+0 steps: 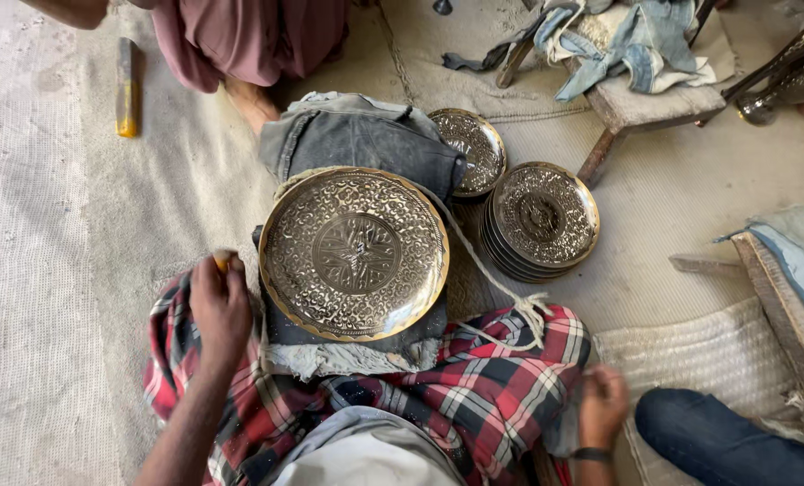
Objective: The person sits on the floor and uses a hammer and a small chisel to engrave intricate patterns onto a brass plate. They repeatedly strike the chisel to create detailed designs on the metal surface.
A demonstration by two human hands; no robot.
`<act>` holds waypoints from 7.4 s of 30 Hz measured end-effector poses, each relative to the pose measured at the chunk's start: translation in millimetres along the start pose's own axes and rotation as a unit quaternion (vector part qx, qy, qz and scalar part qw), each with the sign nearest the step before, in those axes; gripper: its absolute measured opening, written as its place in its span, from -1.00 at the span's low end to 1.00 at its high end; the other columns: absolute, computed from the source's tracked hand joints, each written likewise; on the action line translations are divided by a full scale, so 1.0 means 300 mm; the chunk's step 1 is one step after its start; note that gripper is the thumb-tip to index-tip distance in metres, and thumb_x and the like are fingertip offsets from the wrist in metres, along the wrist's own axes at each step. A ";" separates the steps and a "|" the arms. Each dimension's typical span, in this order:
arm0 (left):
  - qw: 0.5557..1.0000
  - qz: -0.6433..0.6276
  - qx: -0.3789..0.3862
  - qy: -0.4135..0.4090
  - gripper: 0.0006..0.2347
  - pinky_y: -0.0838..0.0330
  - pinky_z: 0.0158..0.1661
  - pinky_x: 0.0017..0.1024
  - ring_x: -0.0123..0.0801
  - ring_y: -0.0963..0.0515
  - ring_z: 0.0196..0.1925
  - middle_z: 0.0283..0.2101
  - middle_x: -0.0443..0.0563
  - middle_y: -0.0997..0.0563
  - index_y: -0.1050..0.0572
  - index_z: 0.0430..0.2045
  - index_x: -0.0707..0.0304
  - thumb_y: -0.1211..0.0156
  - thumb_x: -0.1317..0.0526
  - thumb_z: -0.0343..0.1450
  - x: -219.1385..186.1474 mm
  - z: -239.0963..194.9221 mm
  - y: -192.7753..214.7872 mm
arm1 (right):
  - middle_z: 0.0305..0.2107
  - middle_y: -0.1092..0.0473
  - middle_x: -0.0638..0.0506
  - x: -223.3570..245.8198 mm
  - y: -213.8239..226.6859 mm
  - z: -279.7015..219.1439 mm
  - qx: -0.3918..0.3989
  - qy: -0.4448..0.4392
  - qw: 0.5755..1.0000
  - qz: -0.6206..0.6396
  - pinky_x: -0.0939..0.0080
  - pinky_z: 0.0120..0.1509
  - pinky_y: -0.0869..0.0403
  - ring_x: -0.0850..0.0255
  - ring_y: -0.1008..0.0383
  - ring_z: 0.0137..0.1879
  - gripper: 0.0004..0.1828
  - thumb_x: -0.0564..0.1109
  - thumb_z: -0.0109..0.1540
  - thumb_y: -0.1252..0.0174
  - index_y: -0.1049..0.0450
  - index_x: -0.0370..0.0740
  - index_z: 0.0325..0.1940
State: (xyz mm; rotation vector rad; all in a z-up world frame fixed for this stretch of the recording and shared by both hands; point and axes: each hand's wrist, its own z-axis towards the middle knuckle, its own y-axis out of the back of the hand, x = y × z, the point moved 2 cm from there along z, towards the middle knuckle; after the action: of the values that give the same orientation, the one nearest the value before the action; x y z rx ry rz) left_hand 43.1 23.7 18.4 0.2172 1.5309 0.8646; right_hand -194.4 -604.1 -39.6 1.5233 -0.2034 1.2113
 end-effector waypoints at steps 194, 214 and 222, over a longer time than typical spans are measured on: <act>0.896 -0.367 0.123 -0.218 -0.58 -0.67 -0.02 -0.39 -0.34 -0.73 -0.04 -0.14 0.11 -0.71 -0.31 0.23 0.27 -0.32 0.34 0.49 -0.415 0.094 -0.223 | -0.12 -0.49 -0.12 1.751 -0.340 -0.045 0.297 0.613 0.731 -0.041 0.04 0.07 -0.63 0.01 -0.61 -0.04 -0.28 -0.25 0.21 -0.37 -0.20 -0.14 0.38; 0.909 -0.327 0.134 -0.220 -0.58 -0.67 -0.01 -0.38 -0.35 -0.74 -0.03 -0.11 0.09 -0.72 -0.35 0.22 0.26 -0.34 0.31 0.47 -0.423 0.109 -0.210 | -0.25 -0.48 -0.09 1.763 -0.319 -0.063 0.328 0.566 0.755 -0.056 0.11 -0.07 -0.59 0.09 -0.56 -0.19 -0.37 -0.23 0.15 -0.28 -0.24 -0.21 0.28; 0.910 -0.325 0.171 -0.194 -0.68 -0.70 -0.06 -0.45 -0.42 -0.78 -0.10 -0.19 0.04 -0.75 -0.41 0.11 0.26 -0.33 0.28 0.50 -0.415 0.131 -0.213 | -0.31 -0.53 -0.02 1.764 -0.313 -0.079 0.290 0.602 0.704 -0.240 0.09 -0.23 -0.59 0.10 -0.58 -0.34 -0.37 -0.19 0.16 -0.40 -0.37 -0.06 0.29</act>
State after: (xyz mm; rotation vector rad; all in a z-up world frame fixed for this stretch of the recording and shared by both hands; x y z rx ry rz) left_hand 124.1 -81.1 78.1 0.1086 1.2418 0.0119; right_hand 98.6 -306.3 299.2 0.8381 1.4790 1.6368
